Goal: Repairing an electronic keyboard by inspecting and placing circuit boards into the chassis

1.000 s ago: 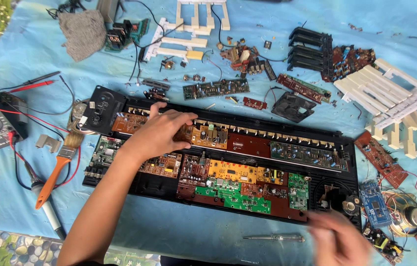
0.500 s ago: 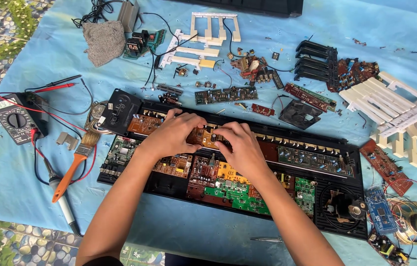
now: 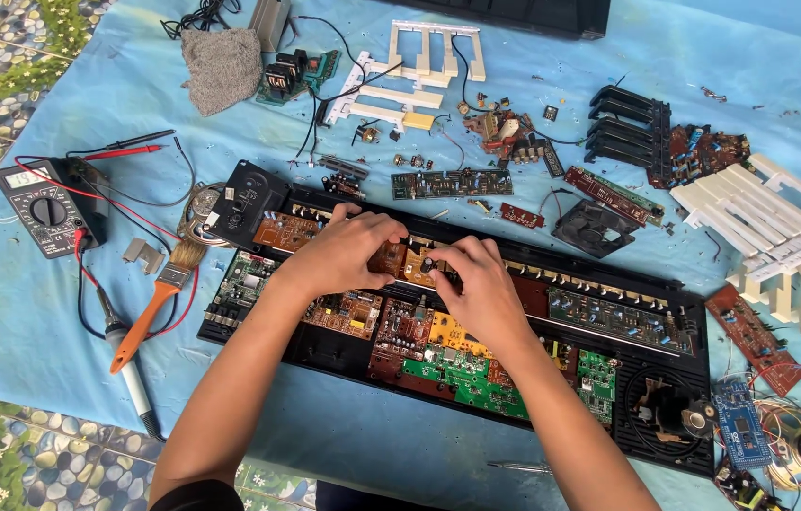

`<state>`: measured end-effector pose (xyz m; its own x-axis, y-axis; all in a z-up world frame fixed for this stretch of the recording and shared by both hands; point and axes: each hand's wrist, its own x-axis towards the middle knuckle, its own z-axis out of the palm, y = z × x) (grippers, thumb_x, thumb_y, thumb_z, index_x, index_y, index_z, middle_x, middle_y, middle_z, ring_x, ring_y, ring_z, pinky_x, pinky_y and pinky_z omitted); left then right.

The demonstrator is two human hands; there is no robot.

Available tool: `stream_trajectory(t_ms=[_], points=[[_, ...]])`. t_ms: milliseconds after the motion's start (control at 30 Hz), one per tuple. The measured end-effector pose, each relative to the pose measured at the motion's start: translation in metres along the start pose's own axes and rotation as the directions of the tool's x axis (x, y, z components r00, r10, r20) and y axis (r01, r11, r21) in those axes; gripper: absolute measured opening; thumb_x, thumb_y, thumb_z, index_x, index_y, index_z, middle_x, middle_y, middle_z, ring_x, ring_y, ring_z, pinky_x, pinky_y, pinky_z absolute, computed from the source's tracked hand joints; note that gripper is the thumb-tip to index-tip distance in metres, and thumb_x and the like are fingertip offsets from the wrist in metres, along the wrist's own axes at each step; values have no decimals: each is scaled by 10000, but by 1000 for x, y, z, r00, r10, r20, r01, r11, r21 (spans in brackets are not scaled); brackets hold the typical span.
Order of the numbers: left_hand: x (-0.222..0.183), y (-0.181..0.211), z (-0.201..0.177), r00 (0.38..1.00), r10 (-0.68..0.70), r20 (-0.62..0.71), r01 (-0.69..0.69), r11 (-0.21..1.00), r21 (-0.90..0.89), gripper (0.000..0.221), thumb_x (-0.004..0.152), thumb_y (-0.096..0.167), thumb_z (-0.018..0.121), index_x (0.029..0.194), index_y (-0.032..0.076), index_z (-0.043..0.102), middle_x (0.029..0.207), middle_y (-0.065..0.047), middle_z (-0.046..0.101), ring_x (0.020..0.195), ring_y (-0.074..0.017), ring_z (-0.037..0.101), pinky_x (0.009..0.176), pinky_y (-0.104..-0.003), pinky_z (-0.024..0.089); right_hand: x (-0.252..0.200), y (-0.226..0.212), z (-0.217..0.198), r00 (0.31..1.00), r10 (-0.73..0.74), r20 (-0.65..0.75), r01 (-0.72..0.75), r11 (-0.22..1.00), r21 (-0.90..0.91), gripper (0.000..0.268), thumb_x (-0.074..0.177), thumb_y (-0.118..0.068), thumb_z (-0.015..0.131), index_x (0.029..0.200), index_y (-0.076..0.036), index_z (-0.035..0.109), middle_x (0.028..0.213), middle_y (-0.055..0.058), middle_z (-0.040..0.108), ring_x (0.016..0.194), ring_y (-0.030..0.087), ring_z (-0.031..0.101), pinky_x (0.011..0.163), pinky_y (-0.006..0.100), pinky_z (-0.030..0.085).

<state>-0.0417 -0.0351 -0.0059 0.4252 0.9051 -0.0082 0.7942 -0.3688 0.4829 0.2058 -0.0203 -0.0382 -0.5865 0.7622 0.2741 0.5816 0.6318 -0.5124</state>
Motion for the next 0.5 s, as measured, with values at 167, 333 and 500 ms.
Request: stream_trajectory(t_ms=[167, 333, 500], points=[[-3, -1, -4, 1000, -23, 20, 23, 1000, -2, 511, 761, 226, 885, 1186, 47, 665, 1135, -131, 736, 1177, -322, 668, 1157, -575, 270, -1, 1, 4, 1000, -4, -5, 4, 999, -45, 219, 940, -151, 701, 1155, -136, 743, 986, 59, 607, 983, 262, 585, 828, 391, 540], [-1, 1, -2, 1000, -4, 7, 4, 999, -32, 517, 774, 218, 879, 1205, 36, 661, 1145, -139, 732, 1182, -328, 665, 1160, -589, 265, 0, 0, 5, 1000, 9, -6, -9, 999, -42, 227, 939, -163, 706, 1161, -131, 748, 984, 65, 606, 978, 266, 580, 827, 396, 536], [2, 3, -2, 1000, 13, 2, -12, 999, -52, 511, 785, 228, 877, 1205, 35, 660, 1135, -145, 730, 1175, -333, 667, 1162, -603, 258, 2, 1, 2, 1000, 6, 10, -6, 1000, -29, 233, 937, -156, 707, 1165, -132, 746, 982, 68, 605, 969, 272, 578, 821, 397, 540]])
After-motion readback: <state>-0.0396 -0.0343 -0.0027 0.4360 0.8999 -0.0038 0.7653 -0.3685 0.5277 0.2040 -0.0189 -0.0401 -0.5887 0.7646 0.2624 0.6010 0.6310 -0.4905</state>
